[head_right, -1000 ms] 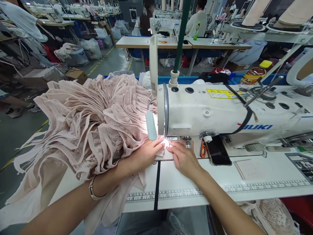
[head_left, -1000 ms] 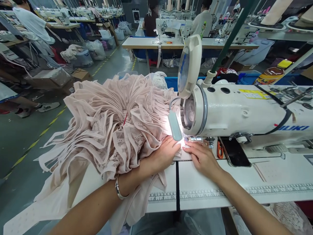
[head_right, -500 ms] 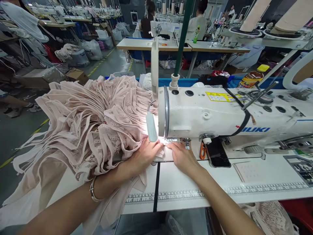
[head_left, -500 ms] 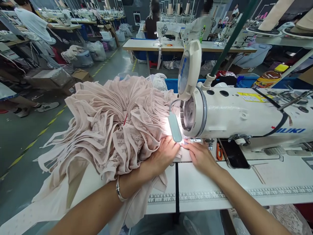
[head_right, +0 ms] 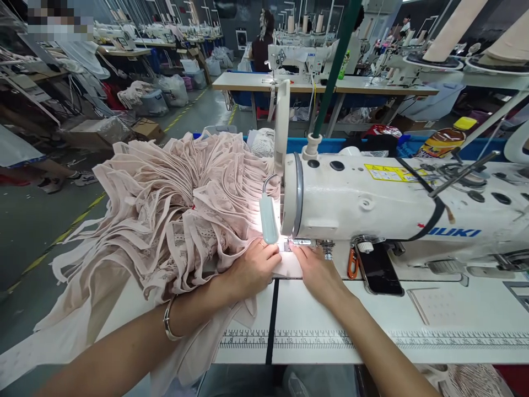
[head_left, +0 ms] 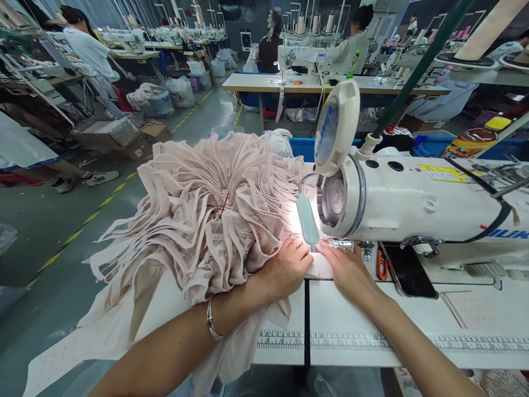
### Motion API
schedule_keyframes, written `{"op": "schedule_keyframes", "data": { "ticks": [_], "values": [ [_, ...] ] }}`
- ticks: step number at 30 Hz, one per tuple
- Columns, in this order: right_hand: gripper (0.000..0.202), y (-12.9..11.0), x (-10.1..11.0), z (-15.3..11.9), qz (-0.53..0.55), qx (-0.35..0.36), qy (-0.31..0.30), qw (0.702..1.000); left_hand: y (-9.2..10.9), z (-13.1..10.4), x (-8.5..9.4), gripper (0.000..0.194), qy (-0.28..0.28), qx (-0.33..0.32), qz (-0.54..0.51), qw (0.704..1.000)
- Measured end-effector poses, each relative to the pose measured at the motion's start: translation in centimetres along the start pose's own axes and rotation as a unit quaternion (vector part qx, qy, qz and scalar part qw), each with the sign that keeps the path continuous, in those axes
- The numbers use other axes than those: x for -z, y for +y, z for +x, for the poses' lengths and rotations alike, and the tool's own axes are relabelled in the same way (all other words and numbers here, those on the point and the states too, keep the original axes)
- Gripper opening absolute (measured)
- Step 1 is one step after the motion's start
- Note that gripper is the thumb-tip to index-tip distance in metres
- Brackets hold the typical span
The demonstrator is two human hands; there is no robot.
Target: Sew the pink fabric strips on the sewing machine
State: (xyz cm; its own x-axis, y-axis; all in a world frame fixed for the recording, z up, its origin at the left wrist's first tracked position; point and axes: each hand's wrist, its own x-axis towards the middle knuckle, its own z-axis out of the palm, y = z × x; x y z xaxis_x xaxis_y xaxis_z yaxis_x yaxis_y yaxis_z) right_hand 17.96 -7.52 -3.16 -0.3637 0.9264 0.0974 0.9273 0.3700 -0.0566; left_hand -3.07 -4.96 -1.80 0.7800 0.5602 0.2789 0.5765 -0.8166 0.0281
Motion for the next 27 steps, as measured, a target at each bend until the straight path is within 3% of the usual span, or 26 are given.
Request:
{"op": "schedule_keyframes", "data": {
  "ticks": [4,10,15,22,27],
  "values": [
    [0.061,-0.3,0.4,0.2,0.016,-0.018,-0.010,1.000,0.5,-0.1,0.2,0.020,-0.025,0.016,0.043,0.999],
    [0.048,0.7,-0.4,1.1,0.004,-0.081,-0.025,0.996,1.4,-0.2,1.2,0.021,-0.116,0.140,0.129,0.975],
    [0.045,1.1,-0.5,1.1,0.001,-0.065,0.042,0.997,0.3,0.7,1.6,0.020,-0.115,0.152,0.129,0.973],
    [0.052,-0.3,0.8,1.1,-0.057,-0.036,-0.023,0.997,-1.6,3.1,1.0,0.020,-0.153,0.126,0.002,0.980],
    [0.062,0.5,0.0,0.4,-0.062,-0.001,-0.006,0.998,-2.3,2.6,-0.6,0.017,-0.124,0.121,-0.030,0.984]
  ]
}}
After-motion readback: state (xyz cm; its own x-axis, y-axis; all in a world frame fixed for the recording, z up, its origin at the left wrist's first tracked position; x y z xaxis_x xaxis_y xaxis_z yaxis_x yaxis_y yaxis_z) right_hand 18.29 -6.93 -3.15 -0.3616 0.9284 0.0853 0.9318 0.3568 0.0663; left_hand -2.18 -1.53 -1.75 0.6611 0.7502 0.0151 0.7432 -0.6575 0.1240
